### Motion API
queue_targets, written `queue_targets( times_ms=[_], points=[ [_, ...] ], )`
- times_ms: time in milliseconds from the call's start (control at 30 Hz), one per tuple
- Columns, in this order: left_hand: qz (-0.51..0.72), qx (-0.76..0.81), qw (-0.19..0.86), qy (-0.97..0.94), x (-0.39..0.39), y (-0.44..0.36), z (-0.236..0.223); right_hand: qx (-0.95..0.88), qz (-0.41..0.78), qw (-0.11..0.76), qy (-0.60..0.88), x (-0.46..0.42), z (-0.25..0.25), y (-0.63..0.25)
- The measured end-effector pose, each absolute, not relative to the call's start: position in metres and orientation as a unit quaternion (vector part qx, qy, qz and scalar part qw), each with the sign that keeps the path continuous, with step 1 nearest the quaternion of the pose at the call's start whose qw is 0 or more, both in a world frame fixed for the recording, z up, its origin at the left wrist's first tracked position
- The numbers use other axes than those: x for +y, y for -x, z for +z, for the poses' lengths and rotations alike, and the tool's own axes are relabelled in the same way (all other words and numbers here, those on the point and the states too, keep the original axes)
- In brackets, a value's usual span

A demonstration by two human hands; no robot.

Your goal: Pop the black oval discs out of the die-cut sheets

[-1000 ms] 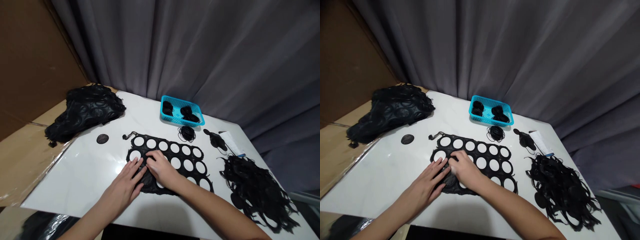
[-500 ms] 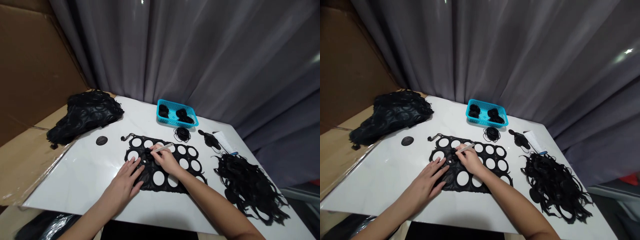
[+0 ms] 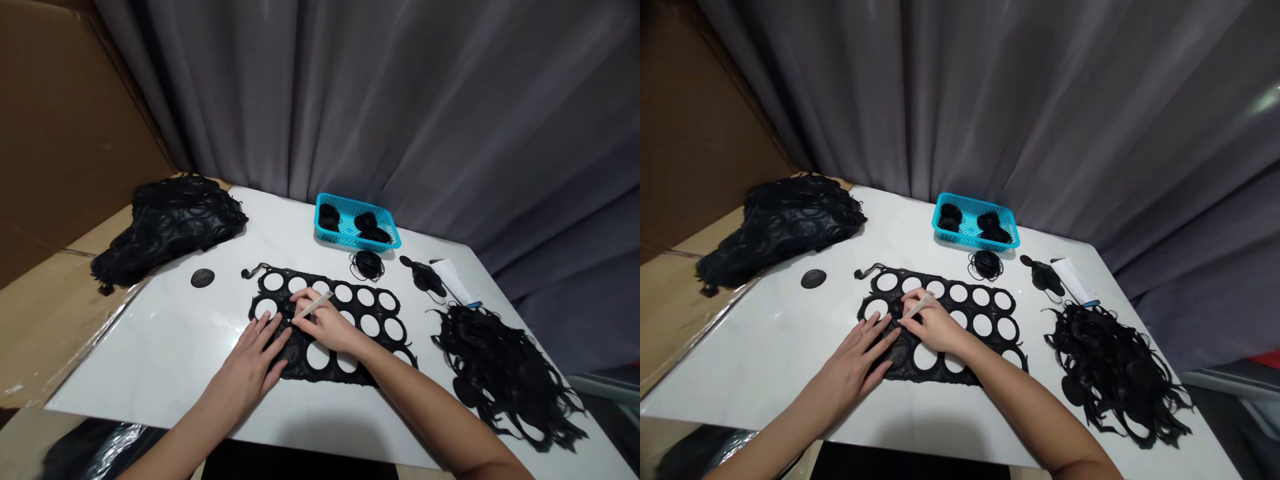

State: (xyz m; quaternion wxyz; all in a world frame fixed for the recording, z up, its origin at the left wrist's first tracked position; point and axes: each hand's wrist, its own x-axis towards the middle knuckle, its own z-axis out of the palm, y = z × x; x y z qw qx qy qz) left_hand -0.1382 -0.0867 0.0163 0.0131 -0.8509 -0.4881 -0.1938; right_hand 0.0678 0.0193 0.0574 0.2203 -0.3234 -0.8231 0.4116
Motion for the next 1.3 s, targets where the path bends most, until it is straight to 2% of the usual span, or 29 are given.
queue_targets(
  times_ms=[233,733,1100,1200,1300],
  points=[
    [-0.197,-0.490,-0.002,0.849,-0.088,0.138,0.015,-0.808,0.439,0.227,0.321,0.023,0.058,-0.070],
    [-0.200,-0.488,-0.010,0.849,-0.088,0.137,0.017,-0.825,0.412,0.210,0.323,0.021,0.058,-0.067],
    [-0.198,-0.490,-0.008,0.849,-0.088,0.137,0.014,-0.880,0.290,0.222,0.303,0.003,0.032,-0.061],
    [-0.196,-0.491,-0.002,0.849,-0.087,0.138,0.015,-0.833,0.321,0.276,0.356,0.014,0.031,-0.054],
    [-0.196,-0.491,0.008,0.849,-0.086,0.138,0.015,-0.666,0.433,0.398,0.459,0.042,0.033,-0.050]
  ],
)
